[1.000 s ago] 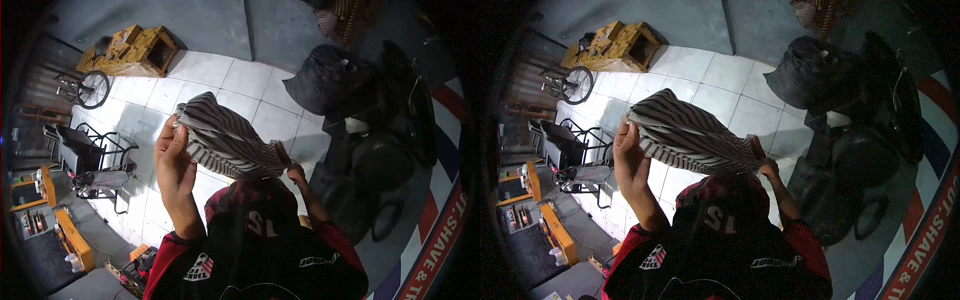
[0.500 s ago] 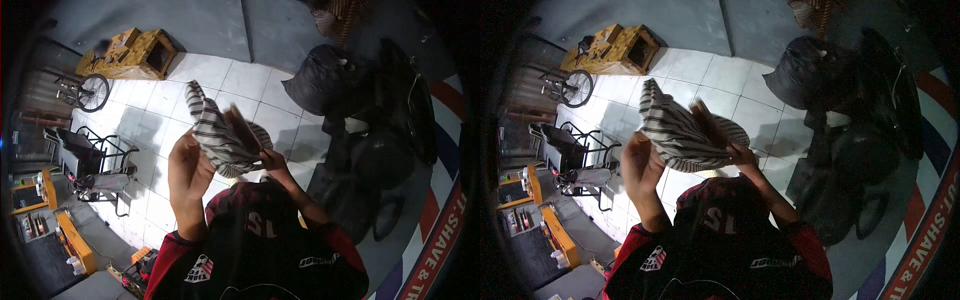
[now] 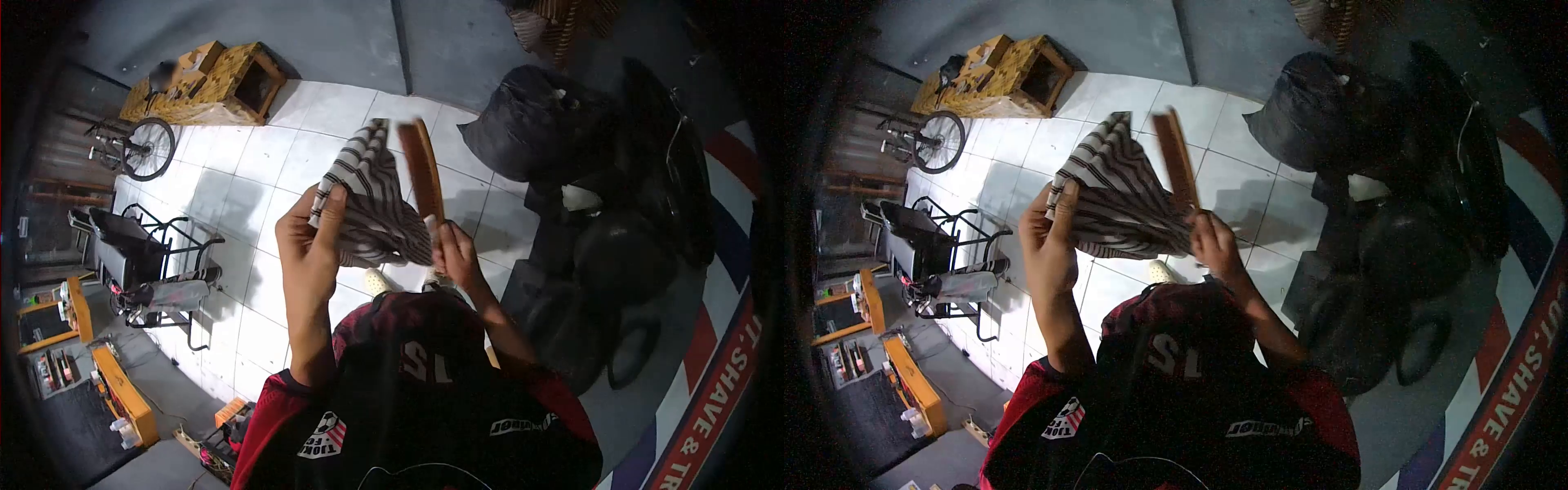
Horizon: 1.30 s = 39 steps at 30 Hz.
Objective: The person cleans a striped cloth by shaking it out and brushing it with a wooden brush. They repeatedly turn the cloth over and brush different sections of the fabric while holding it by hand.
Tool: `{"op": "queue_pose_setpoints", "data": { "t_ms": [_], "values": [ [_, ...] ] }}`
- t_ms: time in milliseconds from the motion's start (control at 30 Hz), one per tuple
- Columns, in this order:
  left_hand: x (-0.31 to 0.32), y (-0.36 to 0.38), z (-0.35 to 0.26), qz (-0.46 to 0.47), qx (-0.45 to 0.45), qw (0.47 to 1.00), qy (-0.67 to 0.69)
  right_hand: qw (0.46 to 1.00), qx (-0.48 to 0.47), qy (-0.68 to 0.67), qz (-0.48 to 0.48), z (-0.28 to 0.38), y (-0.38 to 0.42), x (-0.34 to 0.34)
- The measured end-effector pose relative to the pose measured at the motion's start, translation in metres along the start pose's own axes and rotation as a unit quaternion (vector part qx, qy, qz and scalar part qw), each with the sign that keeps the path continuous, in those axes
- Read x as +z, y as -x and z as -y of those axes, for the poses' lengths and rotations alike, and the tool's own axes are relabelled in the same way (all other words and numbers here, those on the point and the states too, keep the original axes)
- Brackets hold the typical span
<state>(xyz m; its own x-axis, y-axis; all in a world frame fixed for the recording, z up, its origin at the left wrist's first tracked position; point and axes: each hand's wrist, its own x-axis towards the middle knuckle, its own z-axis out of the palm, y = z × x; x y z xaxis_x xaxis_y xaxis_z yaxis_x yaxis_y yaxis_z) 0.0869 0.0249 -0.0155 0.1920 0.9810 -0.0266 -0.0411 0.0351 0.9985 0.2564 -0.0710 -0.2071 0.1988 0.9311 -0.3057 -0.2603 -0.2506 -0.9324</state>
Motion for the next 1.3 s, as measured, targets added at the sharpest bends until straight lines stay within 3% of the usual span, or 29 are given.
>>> {"op": "queue_pose_setpoints", "data": {
  "t_ms": [67, 167, 233, 267, 333, 367, 400, 467, 567, 633, 700, 733, 767, 867, 933, 967, 1067, 1133, 1200, 1300],
  "values": [
    [0.010, 0.003, -0.008, -0.005, 0.006, 1.000, -0.025, 0.994, -0.071, -0.056, 0.067, 0.038, 0.009, 0.029],
    [0.005, 0.005, -0.013, 0.004, 0.052, 0.998, -0.024, 0.986, -0.098, -0.040, 0.131, 0.030, 0.006, 0.038],
    [-0.005, 0.008, -0.018, 0.010, 0.075, 0.997, 0.026, 0.971, -0.168, 0.155, 0.064, -0.023, -0.007, 0.024],
    [-0.016, 0.003, -0.013, 0.040, 0.095, 0.986, 0.134, 0.947, -0.200, 0.250, 0.028, -0.055, -0.012, 0.012],
    [-0.029, 0.005, -0.021, -0.002, 0.098, 0.974, 0.204, 0.915, -0.078, 0.395, -0.014, -0.135, -0.012, -0.030],
    [-0.039, 0.006, -0.024, -0.007, 0.104, 0.967, 0.233, 0.902, 0.049, 0.428, -0.018, -0.143, -0.004, -0.044],
    [-0.026, 0.004, -0.034, -0.114, 0.120, 0.961, 0.220, 0.874, 0.175, 0.453, -0.023, -0.150, 0.005, -0.059],
    [-0.030, 0.000, -0.034, -0.148, 0.104, 0.957, 0.227, 0.814, 0.169, 0.555, -0.004, -0.214, 0.016, -0.104],
    [-0.048, -0.004, -0.018, -0.045, 0.107, 0.974, 0.197, 0.821, 0.145, 0.551, -0.040, -0.207, 0.008, -0.105],
    [-0.048, -0.008, -0.008, 0.009, 0.138, 0.981, 0.135, 0.880, 0.125, 0.458, -0.020, -0.151, -0.013, -0.081],
    [-0.047, -0.009, -0.002, 0.044, 0.154, 0.986, 0.043, 0.905, -0.118, 0.409, 0.002, -0.093, -0.021, -0.049],
    [-0.047, -0.010, 0.001, 0.060, 0.164, 0.985, -0.003, 0.985, -0.033, 0.161, 0.056, -0.028, -0.010, -0.019],
    [-0.039, -0.011, 0.002, 0.046, 0.199, 0.978, -0.052, 0.991, 0.065, -0.096, 0.064, 0.038, 0.003, 0.012],
    [-0.018, -0.013, 0.001, -0.006, 0.258, 0.956, -0.142, 0.963, -0.236, -0.064, 0.114, 0.055, 0.009, 0.050],
    [-0.004, -0.008, -0.009, -0.080, 0.221, 0.967, -0.102, 0.973, -0.193, -0.011, 0.127, 0.053, 0.013, 0.060],
    [-0.009, -0.011, -0.005, -0.079, 0.250, 0.961, -0.088, 0.976, -0.173, 0.016, 0.135, 0.052, 0.013, 0.062],
    [-0.012, -0.012, -0.013, -0.117, 0.327, 0.936, 0.055, 0.950, -0.151, 0.271, 0.036, -0.052, -0.017, 0.033],
    [-0.041, -0.010, -0.013, -0.136, 0.274, 0.951, 0.033, 0.891, 0.023, 0.452, 0.035, -0.117, -0.018, -0.009],
    [-0.047, -0.017, -0.013, -0.131, 0.281, 0.945, 0.105, 0.864, 0.107, 0.492, 0.012, -0.186, -0.007, -0.054],
    [-0.047, -0.018, -0.015, -0.005, 0.264, 0.926, 0.268, 0.818, 0.165, 0.550, -0.001, -0.197, 0.013, -0.082]
  ]
}}
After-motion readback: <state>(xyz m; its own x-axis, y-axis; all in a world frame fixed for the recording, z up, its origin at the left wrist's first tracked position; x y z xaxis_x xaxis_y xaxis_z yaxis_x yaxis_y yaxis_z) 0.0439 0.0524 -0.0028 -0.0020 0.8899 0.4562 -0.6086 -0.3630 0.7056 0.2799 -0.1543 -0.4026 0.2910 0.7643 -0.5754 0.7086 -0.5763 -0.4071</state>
